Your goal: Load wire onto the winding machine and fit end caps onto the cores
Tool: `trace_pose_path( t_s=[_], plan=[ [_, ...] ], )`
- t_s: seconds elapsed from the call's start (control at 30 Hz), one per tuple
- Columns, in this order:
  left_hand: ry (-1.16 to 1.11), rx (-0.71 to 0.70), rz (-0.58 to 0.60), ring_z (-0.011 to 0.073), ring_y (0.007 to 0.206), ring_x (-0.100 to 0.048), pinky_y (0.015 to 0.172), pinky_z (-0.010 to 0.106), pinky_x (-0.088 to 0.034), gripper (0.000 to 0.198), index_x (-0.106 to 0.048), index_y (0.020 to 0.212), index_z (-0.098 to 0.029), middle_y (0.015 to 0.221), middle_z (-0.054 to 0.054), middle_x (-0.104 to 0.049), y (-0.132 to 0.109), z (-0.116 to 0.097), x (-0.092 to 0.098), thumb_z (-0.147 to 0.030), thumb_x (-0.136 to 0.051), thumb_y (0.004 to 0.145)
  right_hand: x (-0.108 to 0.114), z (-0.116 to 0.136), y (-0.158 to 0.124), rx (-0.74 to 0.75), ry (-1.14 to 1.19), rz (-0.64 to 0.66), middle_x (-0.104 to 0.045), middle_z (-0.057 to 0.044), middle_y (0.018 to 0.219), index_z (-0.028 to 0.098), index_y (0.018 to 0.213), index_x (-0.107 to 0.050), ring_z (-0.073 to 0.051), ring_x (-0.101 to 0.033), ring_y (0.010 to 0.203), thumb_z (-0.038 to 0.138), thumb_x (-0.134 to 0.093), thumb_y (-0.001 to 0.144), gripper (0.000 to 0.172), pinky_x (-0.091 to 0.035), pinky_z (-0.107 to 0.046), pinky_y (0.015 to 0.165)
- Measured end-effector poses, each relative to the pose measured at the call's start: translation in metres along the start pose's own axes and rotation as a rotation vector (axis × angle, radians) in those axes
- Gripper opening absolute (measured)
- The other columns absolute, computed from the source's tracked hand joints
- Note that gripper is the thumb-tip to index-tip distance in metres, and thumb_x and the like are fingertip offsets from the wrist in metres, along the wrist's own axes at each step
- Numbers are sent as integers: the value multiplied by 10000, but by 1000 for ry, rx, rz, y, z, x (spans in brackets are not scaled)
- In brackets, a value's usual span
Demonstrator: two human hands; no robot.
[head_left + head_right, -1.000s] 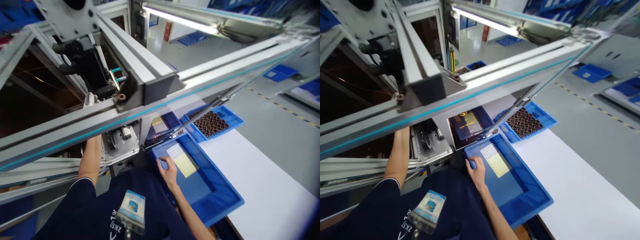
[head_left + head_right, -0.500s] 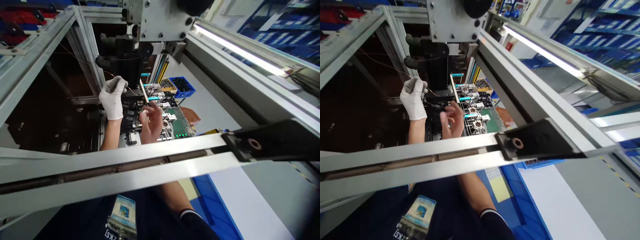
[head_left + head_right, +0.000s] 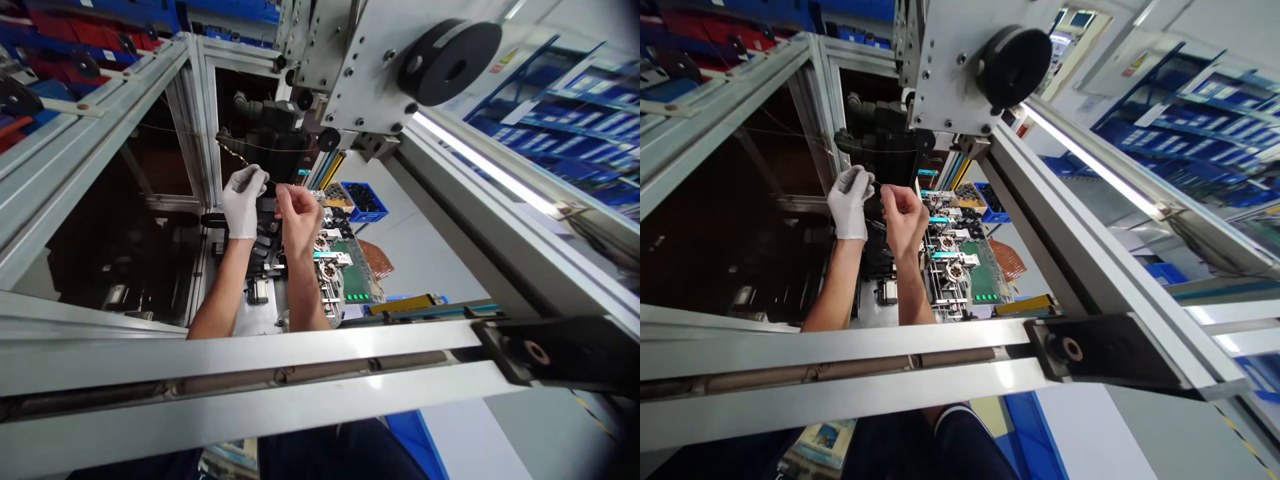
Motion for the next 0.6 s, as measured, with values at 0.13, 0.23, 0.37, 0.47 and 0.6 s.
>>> trace_pose_path(
  t_s=[0.13, 0.23, 0.37, 0.47, 0.6],
  plan=[
    [-44, 80, 132, 130, 826, -769, 715, 200, -606, 222, -838, 944, -202, 937, 18, -832, 1, 16, -14, -235, -974, 772, -4, -5, 14, -6, 8, 4, -715, 9, 790, 180, 923, -785, -90, -616, 649, 461, -799, 938, 281, -537, -217, 589],
    [-60, 61, 88, 125, 842, -771, 788, 215, -611, 164, -837, 906, -195, 918, 19, -831, 3, 19, -15, -153, -945, 791, -5, -14, 20, -41, -2, -26, -708, 6, 781, 177, 906, -772, -91, -592, 631, 478, -800, 901, 302, -511, -224, 568],
    [-76, 106, 33, 92, 736, -723, 749, 214, -593, 132, -825, 907, -188, 876, 15, -814, 15, 30, -26, -96, -896, 845, 3, -24, 23, -81, 39, -196, -672, 15, 769, 189, 927, -720, -96, -556, 609, 491, -758, 888, 307, -483, -235, 544],
    [-168, 162, -44, 59, 659, -675, 675, 177, -564, 103, -797, 902, -176, 840, 7, -796, 34, 38, -36, -102, -868, 897, 15, -27, 16, -93, 73, -319, -653, 27, 799, 209, 944, -656, -94, -534, 596, 552, -730, 909, 352, -476, -238, 537],
    [-194, 207, -90, 40, 609, -638, 600, 156, -512, 83, -773, 943, -198, 848, -15, -794, 61, 38, -50, -144, -835, 960, 36, -41, -15, -186, 93, -334, -598, 50, 770, 230, 929, -602, -91, -506, 583, 579, -751, 900, 380, -447, -234, 539]
  ],
)
Point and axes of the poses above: each hand's wrist, its own y-axis towards the middle knuckle, its own x-axis out of the back of the hand, z = x × y, the point moved 9 cm from there along y, towards the middle knuckle
